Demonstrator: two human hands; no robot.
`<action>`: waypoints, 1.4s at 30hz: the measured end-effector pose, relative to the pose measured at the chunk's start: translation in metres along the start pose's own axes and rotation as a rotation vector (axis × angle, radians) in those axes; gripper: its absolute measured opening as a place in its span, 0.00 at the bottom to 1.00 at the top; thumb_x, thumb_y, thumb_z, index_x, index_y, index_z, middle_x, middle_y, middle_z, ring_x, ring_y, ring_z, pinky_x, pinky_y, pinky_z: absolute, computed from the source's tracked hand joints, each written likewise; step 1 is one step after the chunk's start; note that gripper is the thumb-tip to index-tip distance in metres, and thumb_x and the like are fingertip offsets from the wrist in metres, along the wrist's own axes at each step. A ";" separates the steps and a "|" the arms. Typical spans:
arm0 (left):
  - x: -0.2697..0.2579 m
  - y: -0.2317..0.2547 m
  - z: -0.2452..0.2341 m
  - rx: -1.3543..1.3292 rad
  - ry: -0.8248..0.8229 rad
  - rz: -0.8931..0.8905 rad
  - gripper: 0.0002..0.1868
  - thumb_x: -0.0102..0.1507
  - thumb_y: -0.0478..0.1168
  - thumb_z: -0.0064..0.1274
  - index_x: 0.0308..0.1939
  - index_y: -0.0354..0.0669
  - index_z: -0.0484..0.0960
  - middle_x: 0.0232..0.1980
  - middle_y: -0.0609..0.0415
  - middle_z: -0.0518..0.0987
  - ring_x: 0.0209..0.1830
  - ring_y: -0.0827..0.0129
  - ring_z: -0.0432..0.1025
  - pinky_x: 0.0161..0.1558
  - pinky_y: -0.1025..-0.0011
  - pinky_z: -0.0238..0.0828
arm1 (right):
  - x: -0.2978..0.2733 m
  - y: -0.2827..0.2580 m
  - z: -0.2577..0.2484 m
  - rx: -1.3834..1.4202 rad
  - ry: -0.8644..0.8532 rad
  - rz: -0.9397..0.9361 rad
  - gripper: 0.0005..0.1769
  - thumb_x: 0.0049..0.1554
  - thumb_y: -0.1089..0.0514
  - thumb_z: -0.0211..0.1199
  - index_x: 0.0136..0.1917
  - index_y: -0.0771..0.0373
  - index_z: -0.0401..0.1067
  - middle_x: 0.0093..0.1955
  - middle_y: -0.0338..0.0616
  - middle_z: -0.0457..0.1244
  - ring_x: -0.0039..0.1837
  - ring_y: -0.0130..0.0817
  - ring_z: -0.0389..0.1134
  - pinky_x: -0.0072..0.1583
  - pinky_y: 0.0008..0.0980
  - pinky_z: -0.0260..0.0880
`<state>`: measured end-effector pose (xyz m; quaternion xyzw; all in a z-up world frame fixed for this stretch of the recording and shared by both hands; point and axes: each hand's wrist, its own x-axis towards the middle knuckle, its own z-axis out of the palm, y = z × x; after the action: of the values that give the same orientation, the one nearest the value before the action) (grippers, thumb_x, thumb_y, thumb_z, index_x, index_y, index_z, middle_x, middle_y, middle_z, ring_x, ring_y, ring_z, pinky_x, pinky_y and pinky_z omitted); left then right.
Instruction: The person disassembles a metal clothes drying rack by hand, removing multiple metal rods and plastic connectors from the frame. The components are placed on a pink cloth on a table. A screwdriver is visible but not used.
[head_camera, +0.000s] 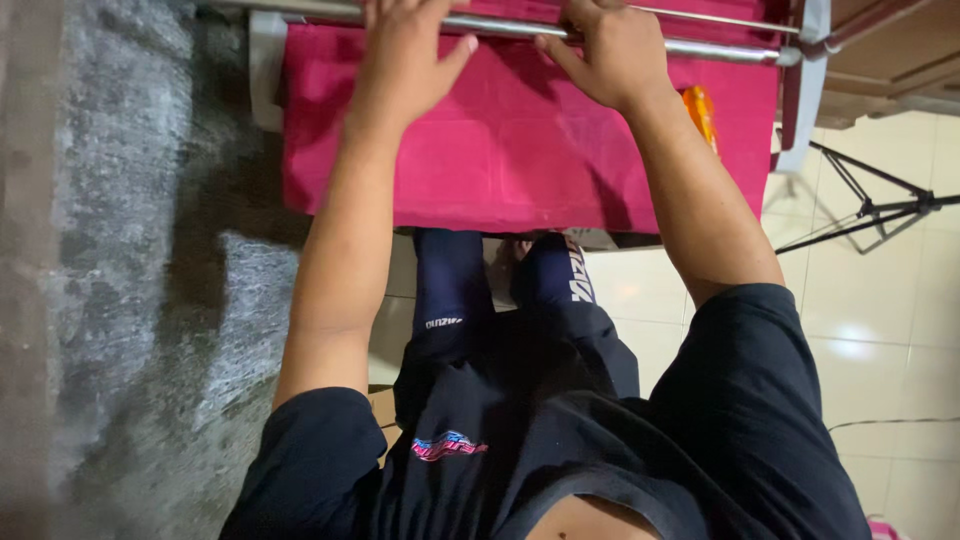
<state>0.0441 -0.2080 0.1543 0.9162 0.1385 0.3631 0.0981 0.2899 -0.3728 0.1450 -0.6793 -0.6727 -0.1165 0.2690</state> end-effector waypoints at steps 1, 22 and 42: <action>-0.002 0.002 0.010 0.005 -0.050 -0.018 0.18 0.65 0.45 0.67 0.55 0.43 0.82 0.53 0.46 0.79 0.59 0.49 0.69 0.63 0.47 0.56 | -0.010 0.007 0.001 -0.023 0.004 0.008 0.18 0.65 0.43 0.70 0.50 0.60 0.76 0.41 0.44 0.68 0.42 0.46 0.70 0.43 0.44 0.68; -0.007 0.030 0.119 -0.122 -0.148 -0.166 0.09 0.66 0.39 0.62 0.50 0.47 0.85 0.52 0.53 0.75 0.59 0.55 0.66 0.62 0.49 0.57 | -0.084 0.057 0.025 -0.030 0.139 0.199 0.22 0.59 0.47 0.77 0.54 0.62 0.73 0.54 0.51 0.60 0.58 0.52 0.60 0.60 0.50 0.64; -0.009 0.025 0.158 -0.013 0.020 -0.138 0.07 0.64 0.41 0.63 0.46 0.51 0.86 0.53 0.54 0.77 0.60 0.53 0.67 0.68 0.46 0.49 | -0.113 0.053 -0.003 0.166 0.138 0.276 0.14 0.59 0.60 0.69 0.57 0.64 0.73 0.61 0.55 0.60 0.65 0.57 0.60 0.67 0.48 0.65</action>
<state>0.1510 -0.2469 0.0422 0.9002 0.1999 0.3653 0.1273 0.3348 -0.4682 0.0778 -0.7311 -0.5602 -0.0687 0.3833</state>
